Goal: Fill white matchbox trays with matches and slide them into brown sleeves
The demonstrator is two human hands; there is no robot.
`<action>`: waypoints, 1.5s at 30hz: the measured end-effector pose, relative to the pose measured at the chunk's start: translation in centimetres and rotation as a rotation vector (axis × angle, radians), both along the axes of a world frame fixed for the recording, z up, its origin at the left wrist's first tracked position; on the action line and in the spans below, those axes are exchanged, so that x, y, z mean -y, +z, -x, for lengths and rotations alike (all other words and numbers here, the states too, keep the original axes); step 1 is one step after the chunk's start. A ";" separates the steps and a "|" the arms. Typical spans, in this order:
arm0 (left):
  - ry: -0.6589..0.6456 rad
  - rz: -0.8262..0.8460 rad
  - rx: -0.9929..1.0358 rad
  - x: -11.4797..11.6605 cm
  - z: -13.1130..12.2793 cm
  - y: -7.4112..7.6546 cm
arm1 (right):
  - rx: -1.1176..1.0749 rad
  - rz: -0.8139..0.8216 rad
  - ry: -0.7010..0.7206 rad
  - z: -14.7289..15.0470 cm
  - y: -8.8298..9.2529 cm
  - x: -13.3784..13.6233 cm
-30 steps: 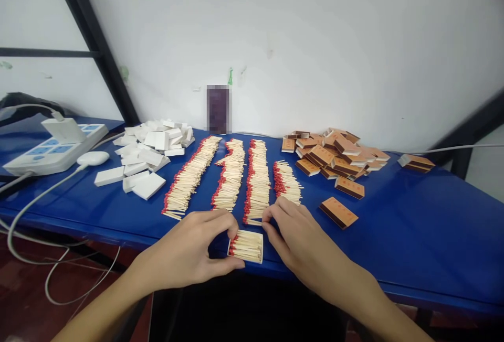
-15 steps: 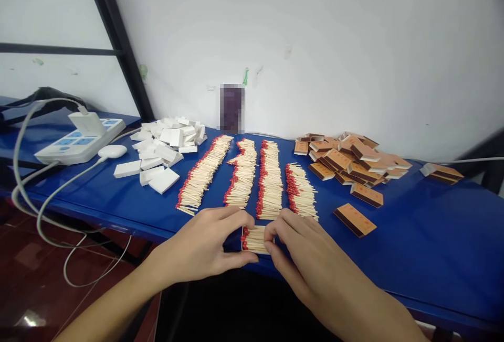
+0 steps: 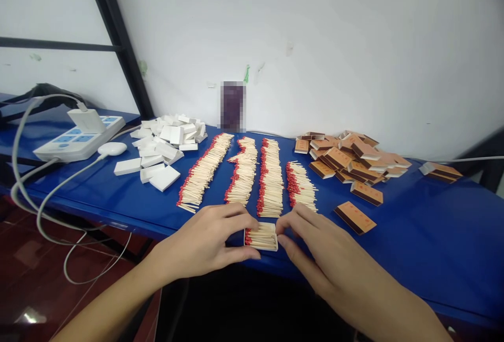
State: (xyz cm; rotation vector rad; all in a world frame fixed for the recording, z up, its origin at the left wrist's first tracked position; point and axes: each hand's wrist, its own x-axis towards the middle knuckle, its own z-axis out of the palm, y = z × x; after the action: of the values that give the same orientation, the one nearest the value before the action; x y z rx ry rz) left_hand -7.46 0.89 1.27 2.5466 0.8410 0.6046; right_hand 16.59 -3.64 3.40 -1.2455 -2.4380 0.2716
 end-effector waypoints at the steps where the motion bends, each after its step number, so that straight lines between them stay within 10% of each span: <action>1: -0.011 0.006 -0.002 0.0 0.0 0.0 | -0.005 0.018 0.013 0.0 0.1 0.1; 15: 0.009 -0.011 0.009 0.0 -0.1 -0.2 | 0.012 -0.154 0.005 0.6 -3.3 1.8; 23: 0.006 -0.015 -0.009 -0.1 0.0 -0.2 | 0.040 -0.182 -0.425 -4.4 -3.1 -1.3; 45: 0.009 0.011 0.012 -0.1 0.1 -0.3 | -0.025 -0.020 -0.442 -5.4 -3.5 -2.3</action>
State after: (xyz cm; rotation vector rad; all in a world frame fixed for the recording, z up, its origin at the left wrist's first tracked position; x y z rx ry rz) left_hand -7.55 0.96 0.94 2.5280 0.8495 0.6162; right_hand 21.95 -1.37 -0.08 -1.7118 -2.0662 0.1345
